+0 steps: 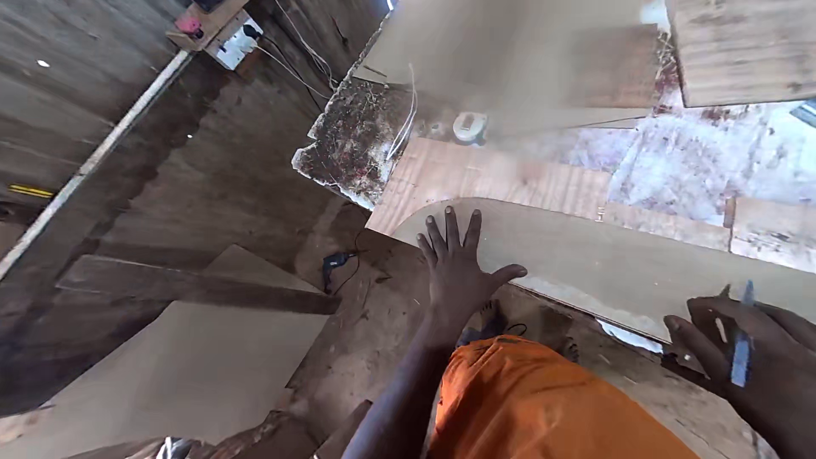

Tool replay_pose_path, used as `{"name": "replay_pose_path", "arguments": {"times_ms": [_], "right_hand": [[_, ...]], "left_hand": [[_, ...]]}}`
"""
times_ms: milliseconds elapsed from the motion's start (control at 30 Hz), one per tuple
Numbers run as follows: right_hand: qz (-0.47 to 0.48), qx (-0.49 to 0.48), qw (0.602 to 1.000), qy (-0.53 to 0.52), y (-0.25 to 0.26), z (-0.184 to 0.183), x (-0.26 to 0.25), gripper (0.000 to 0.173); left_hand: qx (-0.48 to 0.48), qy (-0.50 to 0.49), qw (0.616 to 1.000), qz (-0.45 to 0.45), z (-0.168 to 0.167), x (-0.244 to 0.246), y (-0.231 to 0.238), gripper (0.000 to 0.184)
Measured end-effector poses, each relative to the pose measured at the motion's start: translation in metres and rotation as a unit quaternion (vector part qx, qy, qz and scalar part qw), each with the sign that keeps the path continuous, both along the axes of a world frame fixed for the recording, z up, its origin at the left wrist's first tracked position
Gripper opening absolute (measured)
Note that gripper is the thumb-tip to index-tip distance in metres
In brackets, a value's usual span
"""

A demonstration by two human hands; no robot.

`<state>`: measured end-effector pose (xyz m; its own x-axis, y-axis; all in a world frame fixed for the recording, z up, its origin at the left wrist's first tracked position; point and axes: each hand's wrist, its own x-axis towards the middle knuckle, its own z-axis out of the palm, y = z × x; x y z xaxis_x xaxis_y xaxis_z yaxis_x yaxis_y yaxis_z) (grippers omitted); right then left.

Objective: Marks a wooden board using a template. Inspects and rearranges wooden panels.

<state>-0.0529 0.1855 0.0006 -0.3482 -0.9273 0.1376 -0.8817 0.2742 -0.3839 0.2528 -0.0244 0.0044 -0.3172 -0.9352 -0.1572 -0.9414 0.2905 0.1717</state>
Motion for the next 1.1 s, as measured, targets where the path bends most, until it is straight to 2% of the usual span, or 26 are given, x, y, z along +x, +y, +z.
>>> {"name": "replay_pose_path", "arguments": {"times_ms": [67,267,433,633,767,833,900,967,1100], "right_hand": [[-0.001,0.018,1.000,-0.017,-0.001,0.003,0.000,0.051],[0.013,0.054,0.998,-0.014,-0.007,0.014,-0.004,0.055],[-0.056,0.074,0.995,-0.017,-0.008,0.035,0.016,0.045],[-0.112,0.053,0.992,-0.019,-0.009,0.033,0.024,0.040],[-0.152,0.019,0.988,-0.020,-0.004,0.026,0.042,0.036],[-0.174,0.012,0.985,0.005,-0.001,0.022,0.050,0.032],[-0.173,0.024,0.985,0.004,-0.001,0.016,0.055,0.029],[-0.174,0.031,0.984,-0.006,-0.002,0.011,0.060,0.028],[-0.187,0.023,0.982,-0.023,-0.002,0.004,0.064,0.030]], "left_hand": [[-0.054,0.006,0.998,0.017,-0.021,0.004,0.007,0.122],[-0.062,0.012,0.998,-0.009,-0.020,0.008,0.007,0.121],[-0.029,0.011,0.998,-0.050,0.001,0.014,0.008,0.109],[-0.003,-0.011,0.997,-0.071,0.019,0.013,-0.008,0.114],[0.017,0.036,0.990,-0.134,0.027,0.014,-0.020,0.115],[0.060,0.059,0.977,-0.198,0.032,0.005,-0.029,0.105],[0.103,0.082,0.955,-0.265,0.041,-0.010,-0.033,0.083],[0.128,0.053,0.937,-0.321,0.051,-0.025,-0.032,0.066],[0.164,-0.028,0.919,-0.356,0.067,-0.049,-0.036,0.064]]}}
